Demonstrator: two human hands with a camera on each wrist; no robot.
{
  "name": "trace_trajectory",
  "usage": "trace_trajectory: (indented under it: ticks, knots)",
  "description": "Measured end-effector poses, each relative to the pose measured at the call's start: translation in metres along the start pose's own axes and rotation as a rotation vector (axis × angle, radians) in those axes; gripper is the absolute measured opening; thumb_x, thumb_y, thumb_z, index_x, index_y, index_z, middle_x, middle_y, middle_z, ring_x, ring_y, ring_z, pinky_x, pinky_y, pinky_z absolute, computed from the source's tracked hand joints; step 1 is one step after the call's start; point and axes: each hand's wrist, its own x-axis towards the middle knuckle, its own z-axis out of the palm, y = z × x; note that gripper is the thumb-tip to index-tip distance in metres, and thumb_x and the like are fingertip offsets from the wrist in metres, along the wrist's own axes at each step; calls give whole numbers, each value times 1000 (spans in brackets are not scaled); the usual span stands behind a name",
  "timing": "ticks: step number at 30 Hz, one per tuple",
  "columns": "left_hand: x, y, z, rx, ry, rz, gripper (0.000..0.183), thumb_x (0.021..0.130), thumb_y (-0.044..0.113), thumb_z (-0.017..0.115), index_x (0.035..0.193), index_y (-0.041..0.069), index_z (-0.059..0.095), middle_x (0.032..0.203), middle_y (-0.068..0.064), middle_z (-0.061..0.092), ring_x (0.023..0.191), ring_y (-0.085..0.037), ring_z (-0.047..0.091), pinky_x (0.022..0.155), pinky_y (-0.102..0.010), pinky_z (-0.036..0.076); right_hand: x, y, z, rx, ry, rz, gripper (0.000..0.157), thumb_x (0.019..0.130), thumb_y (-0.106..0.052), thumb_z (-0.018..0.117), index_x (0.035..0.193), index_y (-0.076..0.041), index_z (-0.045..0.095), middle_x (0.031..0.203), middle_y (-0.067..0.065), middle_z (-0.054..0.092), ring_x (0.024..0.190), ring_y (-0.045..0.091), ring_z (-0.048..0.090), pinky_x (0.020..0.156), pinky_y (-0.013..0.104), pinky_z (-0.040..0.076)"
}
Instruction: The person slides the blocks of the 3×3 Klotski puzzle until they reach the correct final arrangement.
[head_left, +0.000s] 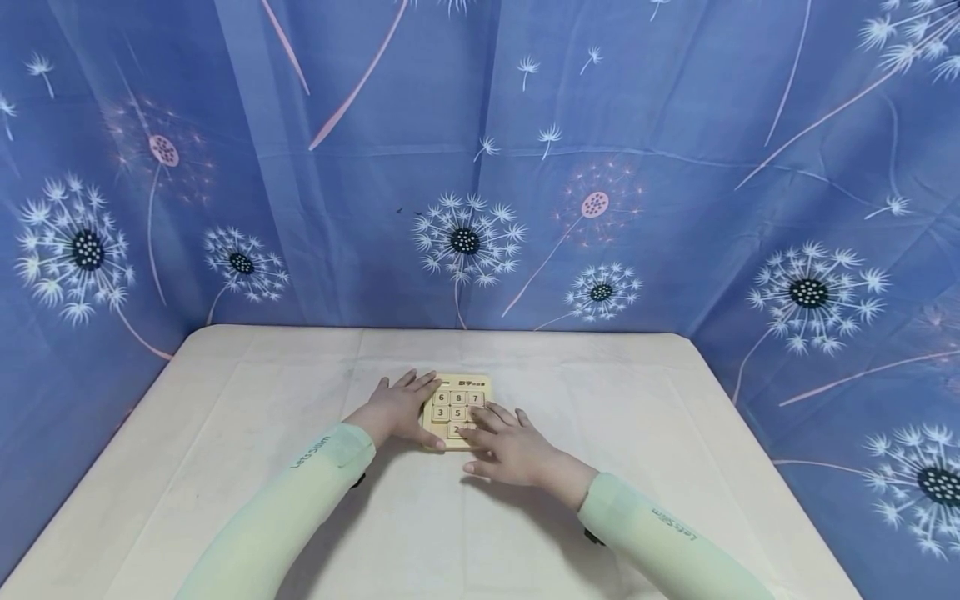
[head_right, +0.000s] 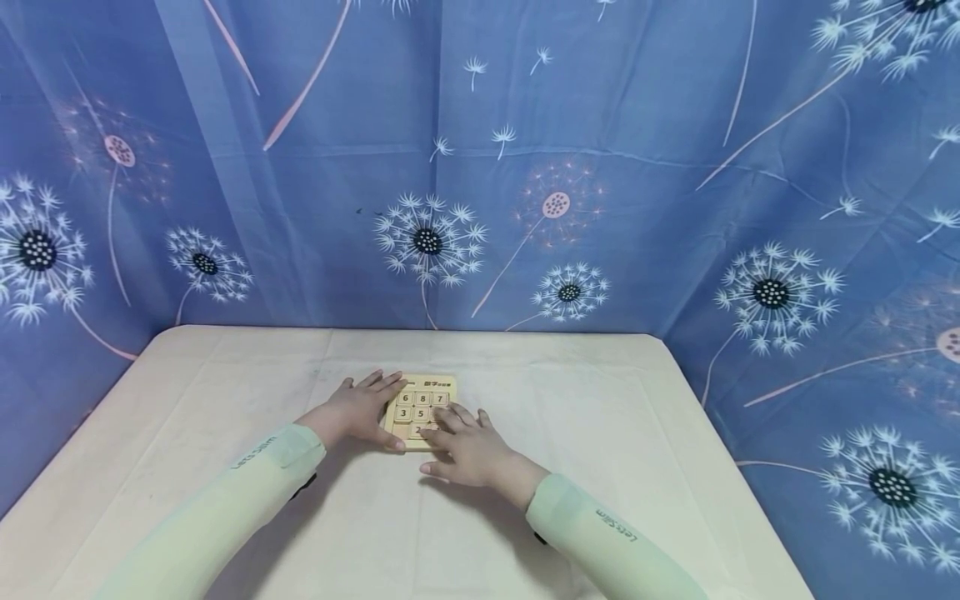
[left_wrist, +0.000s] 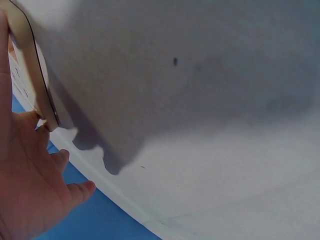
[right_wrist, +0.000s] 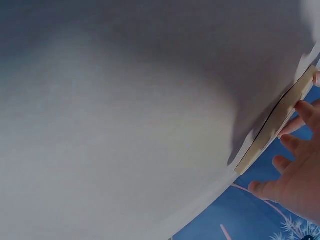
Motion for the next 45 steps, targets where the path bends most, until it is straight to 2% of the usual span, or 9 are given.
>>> trace_trajectory:
  ticks: [14,45]
  knots:
    - [3,-1,1,1,-5,-9,119,74,72,78,164,17,25,175,-1,17,162,-35,14,127,-69,15,-2,7,3,3,8,11,58,101,-57,53,150,-27,53,166,13,37,155,43,31,119,76,27]
    - [2,0,-1,9,-17,-10,119,74,71,78,165,17,23,175,-1,17,162,-34,14,128,-68,15,-2,11,1,0,-14,13,57,101,-56,53,152,-30,51,168,13,34,156,44,28,120,76,26]
